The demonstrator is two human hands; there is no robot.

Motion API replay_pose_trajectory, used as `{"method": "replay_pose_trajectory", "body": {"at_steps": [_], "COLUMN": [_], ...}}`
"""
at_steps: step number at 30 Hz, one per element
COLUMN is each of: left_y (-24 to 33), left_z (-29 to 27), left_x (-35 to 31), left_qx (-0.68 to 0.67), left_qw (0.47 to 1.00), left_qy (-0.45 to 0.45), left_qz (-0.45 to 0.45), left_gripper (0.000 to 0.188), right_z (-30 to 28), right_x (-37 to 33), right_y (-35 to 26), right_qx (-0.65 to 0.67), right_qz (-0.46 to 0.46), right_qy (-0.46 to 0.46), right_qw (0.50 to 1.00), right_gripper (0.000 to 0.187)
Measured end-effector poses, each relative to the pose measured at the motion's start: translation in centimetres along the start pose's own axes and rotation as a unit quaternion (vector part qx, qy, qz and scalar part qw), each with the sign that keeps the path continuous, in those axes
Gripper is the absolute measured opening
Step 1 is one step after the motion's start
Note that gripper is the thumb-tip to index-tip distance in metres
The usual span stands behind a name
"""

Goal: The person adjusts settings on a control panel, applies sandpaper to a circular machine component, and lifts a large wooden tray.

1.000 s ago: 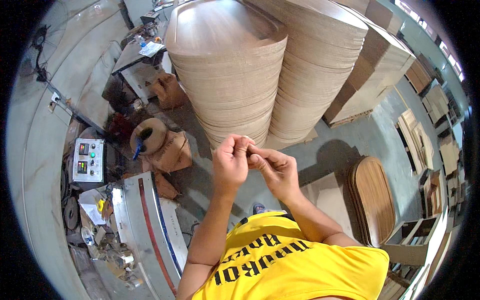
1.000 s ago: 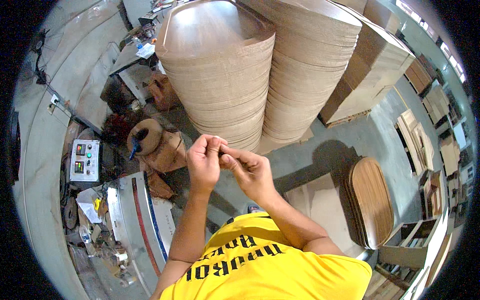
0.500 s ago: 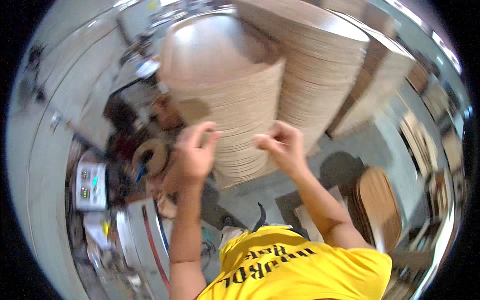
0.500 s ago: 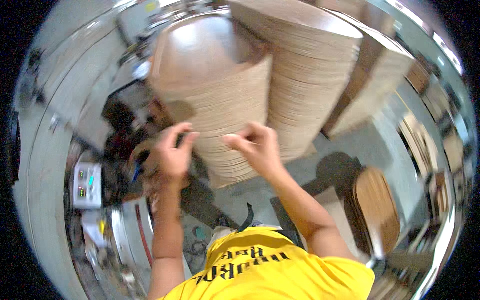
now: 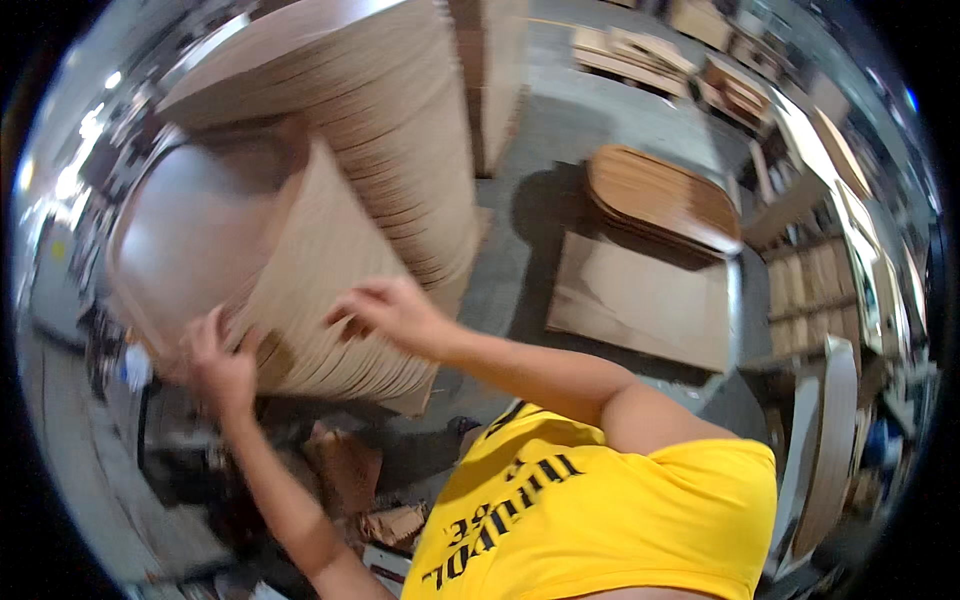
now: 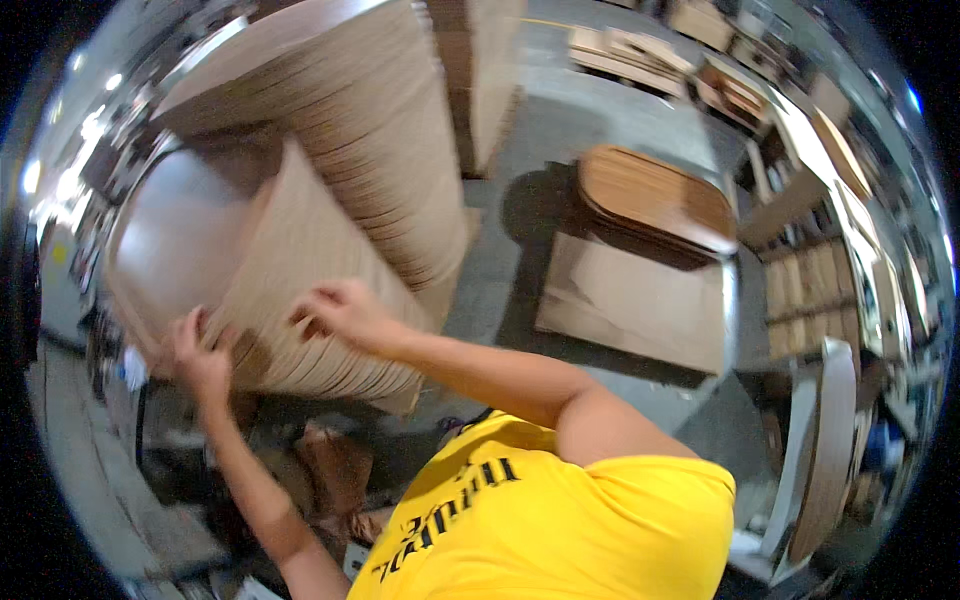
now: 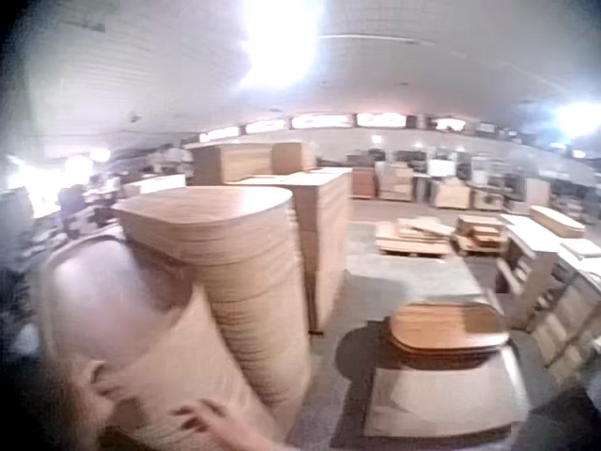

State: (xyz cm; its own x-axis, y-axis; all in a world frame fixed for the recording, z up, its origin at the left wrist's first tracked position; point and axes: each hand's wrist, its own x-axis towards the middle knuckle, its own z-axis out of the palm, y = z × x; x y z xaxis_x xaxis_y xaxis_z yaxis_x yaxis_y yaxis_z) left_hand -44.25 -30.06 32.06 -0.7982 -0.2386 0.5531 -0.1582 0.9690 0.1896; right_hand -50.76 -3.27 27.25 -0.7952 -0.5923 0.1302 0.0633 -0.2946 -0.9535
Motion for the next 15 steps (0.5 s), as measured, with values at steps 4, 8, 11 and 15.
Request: {"method": "replay_pose_trajectory", "body": {"at_steps": [4,8,11,15], "left_y": [3.2,4.7,7.0,12.3], "left_z": [-0.1,-1.5,-2.9,-3.5], "left_x": [-0.4,-2.2,-5.7,-10.0], "left_qx": [-0.043,-0.013,-0.033,-0.035], "left_qw": [0.997,0.995,0.995,0.997], "left_qy": [0.028,0.057,0.061,0.055], "left_qz": [0.053,0.077,0.068,0.049], "left_gripper": [0.047,0.051,0.05,0.054], "right_z": [-1.4,-1.1,0.4,-0.9], "right_x": [-1.5,-1.2,-1.4,-3.6], "right_y": [-0.6,0.2,-0.4,-0.6], "right_qx": [-0.003,0.069,0.157,0.219], "right_qz": [0.044,0.022,0.051,0.078], "right_qy": [0.141,0.211,0.2,0.148], "right_qw": [0.989,0.975,0.966,0.961], "right_gripper": [0.028,0.031,0.055,0.061]}}
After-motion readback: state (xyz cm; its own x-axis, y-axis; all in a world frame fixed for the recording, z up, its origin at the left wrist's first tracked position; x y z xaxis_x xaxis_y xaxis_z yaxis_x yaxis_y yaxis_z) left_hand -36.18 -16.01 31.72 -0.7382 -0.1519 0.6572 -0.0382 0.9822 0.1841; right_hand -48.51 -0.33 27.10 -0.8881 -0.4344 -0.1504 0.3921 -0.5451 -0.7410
